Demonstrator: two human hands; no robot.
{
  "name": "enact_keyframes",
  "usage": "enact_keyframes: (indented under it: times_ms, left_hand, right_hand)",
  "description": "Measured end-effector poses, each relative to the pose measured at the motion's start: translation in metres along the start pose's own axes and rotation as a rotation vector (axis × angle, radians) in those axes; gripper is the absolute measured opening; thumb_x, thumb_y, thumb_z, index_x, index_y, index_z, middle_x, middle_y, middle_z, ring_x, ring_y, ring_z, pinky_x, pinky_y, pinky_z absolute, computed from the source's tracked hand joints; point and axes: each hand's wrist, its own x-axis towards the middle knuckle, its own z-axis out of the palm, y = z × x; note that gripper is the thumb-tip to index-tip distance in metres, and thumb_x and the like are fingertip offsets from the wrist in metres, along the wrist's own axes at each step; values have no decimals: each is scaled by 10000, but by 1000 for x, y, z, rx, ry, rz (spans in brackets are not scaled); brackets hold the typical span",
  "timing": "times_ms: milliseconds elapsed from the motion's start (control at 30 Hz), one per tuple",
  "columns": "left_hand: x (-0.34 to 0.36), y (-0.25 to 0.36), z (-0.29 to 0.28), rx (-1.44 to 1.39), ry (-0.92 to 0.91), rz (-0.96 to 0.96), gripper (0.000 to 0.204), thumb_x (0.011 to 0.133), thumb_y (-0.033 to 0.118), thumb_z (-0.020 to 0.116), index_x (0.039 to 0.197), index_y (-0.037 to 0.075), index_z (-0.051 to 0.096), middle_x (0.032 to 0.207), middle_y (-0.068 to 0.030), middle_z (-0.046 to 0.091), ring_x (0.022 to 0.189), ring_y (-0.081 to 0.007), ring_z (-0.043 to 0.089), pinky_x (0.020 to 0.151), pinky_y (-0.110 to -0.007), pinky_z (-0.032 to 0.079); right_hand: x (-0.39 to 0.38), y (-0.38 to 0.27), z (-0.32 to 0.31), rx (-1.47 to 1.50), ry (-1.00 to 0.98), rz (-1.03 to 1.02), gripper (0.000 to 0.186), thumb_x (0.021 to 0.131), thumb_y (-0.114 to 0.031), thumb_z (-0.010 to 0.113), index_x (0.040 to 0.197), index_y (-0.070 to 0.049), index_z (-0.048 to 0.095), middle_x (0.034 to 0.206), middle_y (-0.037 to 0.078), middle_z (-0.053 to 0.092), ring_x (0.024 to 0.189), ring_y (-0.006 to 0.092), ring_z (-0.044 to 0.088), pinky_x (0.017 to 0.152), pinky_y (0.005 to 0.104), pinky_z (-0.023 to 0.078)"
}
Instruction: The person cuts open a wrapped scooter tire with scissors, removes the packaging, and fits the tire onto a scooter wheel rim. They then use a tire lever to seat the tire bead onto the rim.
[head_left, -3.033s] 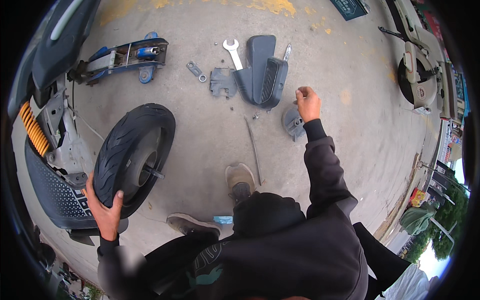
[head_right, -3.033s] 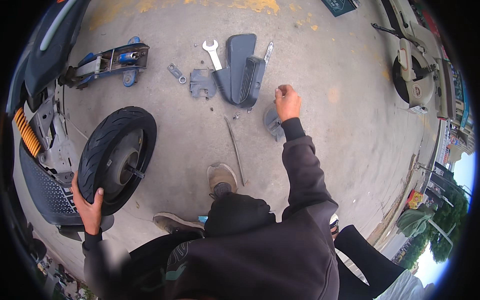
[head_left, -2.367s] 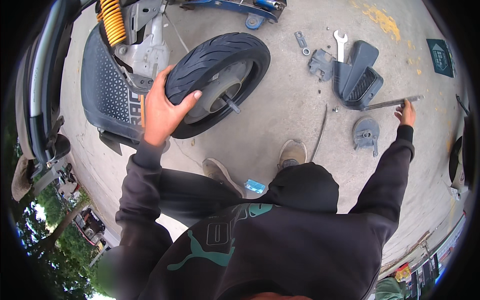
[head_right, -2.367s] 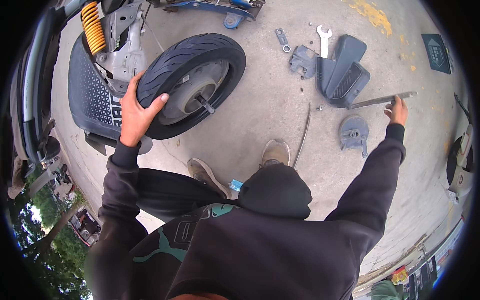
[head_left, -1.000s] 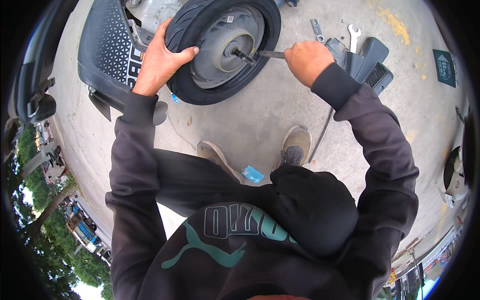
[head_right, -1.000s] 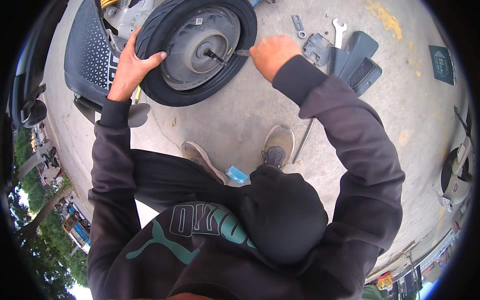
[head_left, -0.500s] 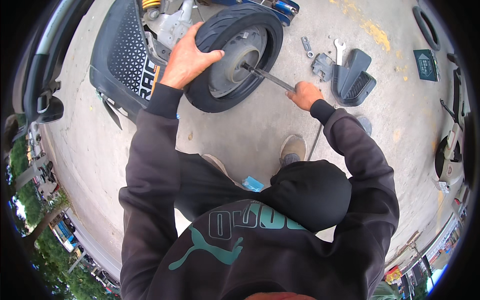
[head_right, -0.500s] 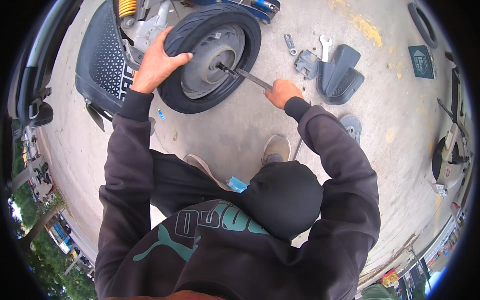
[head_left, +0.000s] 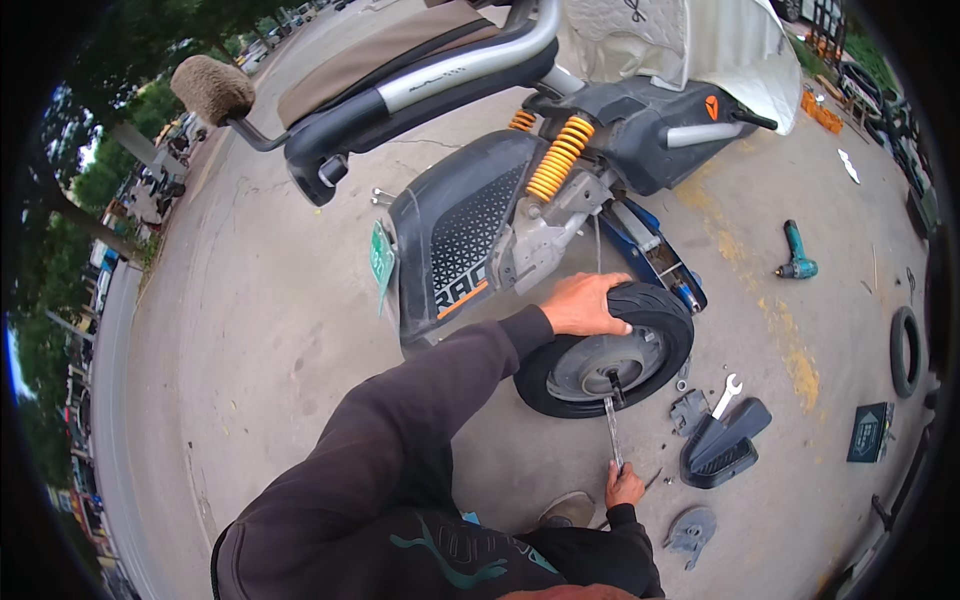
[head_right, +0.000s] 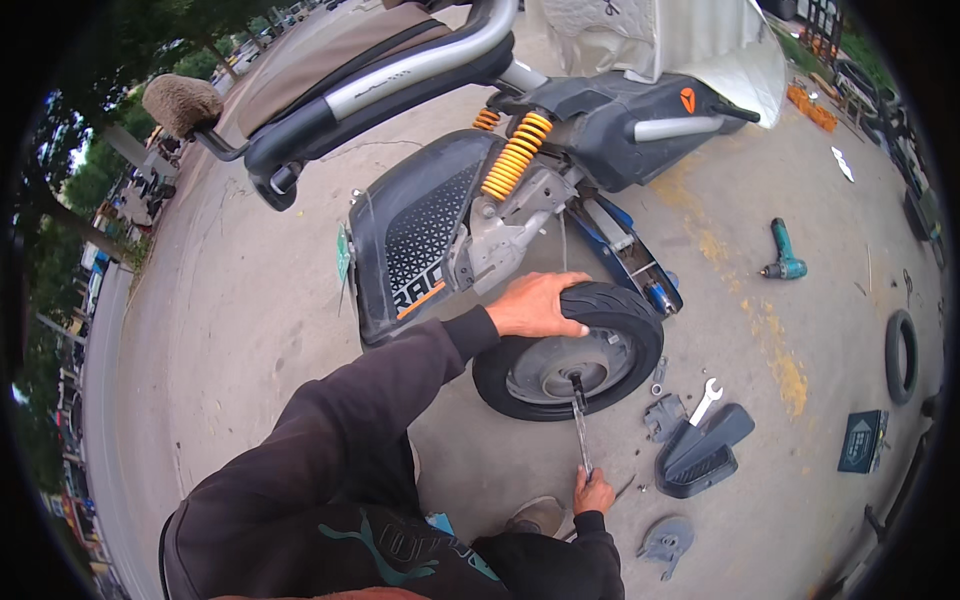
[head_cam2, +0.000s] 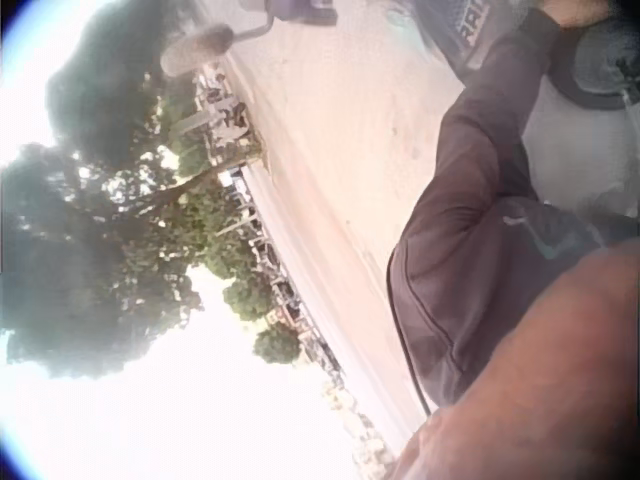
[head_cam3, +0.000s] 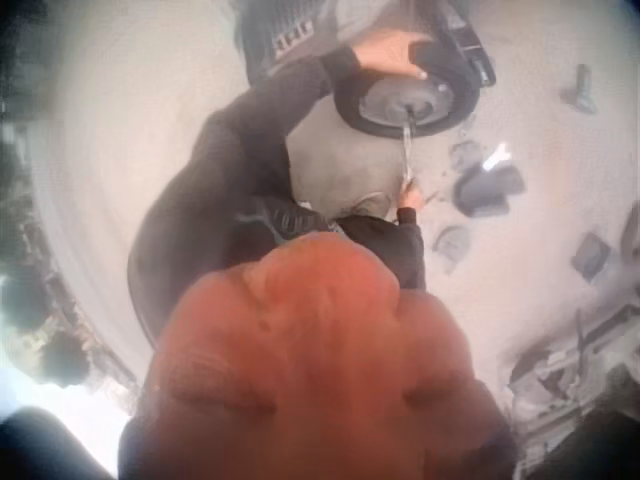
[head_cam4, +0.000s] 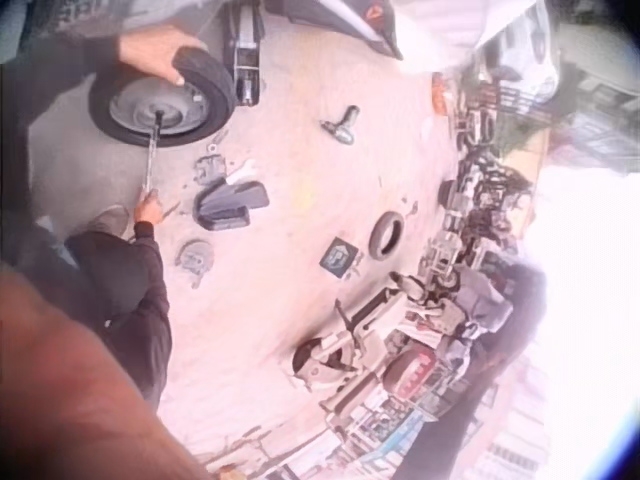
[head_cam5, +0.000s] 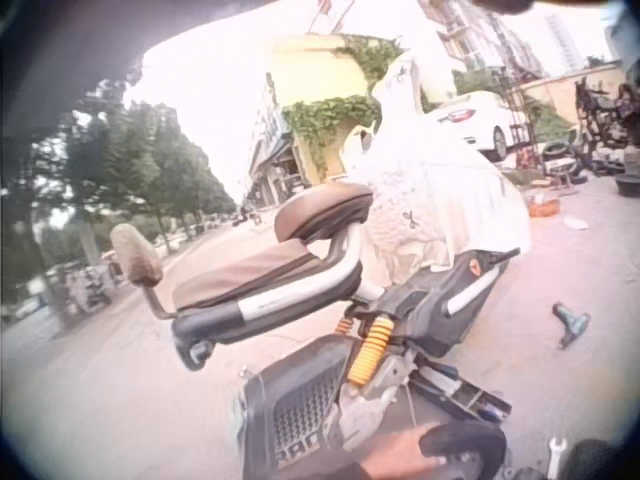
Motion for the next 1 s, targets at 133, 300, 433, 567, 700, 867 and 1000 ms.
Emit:
enact_keyframes:
  times_ms: [133,300,433,567,700,867,1000]
  left_hand:
    - [22,-12,13,-52,-81,-21,807,662,402,840,1352,63,595,1148,-202,717,1058,-354,694,933,-422,532]
    - [-2,34,24,24,-121,-47,919,681,439,838,1427,22,501,1230,-242,652,1137,-384,630,968,-440,501]
    - [-24,-37,28,-216,55,168,969,682,461,836,1426,-28,455,1255,-261,608,1182,-413,589,1038,-443,459]
    - [-41,-39,14,-96,-40,20,888,710,472,814,1404,28,482,1198,-252,603,1120,-415,605,978,-474,476]
    - [-25,8,19,-7,9,-54,871,710,481,811,1397,44,504,1123,-256,625,1082,-448,617,958,-482,492]
    - [-37,-8,16,-138,145,-132,889,718,496,827,1379,-20,532,1257,-237,628,1189,-380,608,1001,-461,495]
    - [-40,-6,41,-166,168,-99,864,701,487,836,1340,-26,564,1241,-225,641,1167,-372,624,973,-464,509]
  right_hand:
    - [-9,-1,32,-113,-6,37,383,976,-426,600,865,-62,559,722,234,665,665,460,647,618,566,494]
    - [0,0,15,-166,-149,-45,362,992,-379,577,864,-42,561,836,207,666,814,420,656,701,528,514]
    - [15,-22,4,-420,-463,-76,420,1015,-434,488,1029,-50,659,1035,181,705,1041,359,669,844,462,541]
    - [42,-53,17,-565,-827,127,571,998,-531,440,1224,-72,693,1254,173,693,1214,326,642,1024,452,494]
    - [56,-64,23,-522,-904,223,444,962,-407,519,1246,-128,716,1319,123,676,1259,270,628,1030,426,500]
    - [84,-25,19,-513,-1080,127,438,944,-316,478,1203,-60,722,1335,195,644,1239,347,626,1046,452,489]
    - [67,-5,12,-728,-1232,256,423,932,-278,550,1241,-31,700,1321,196,656,1218,381,634,1009,491,509]
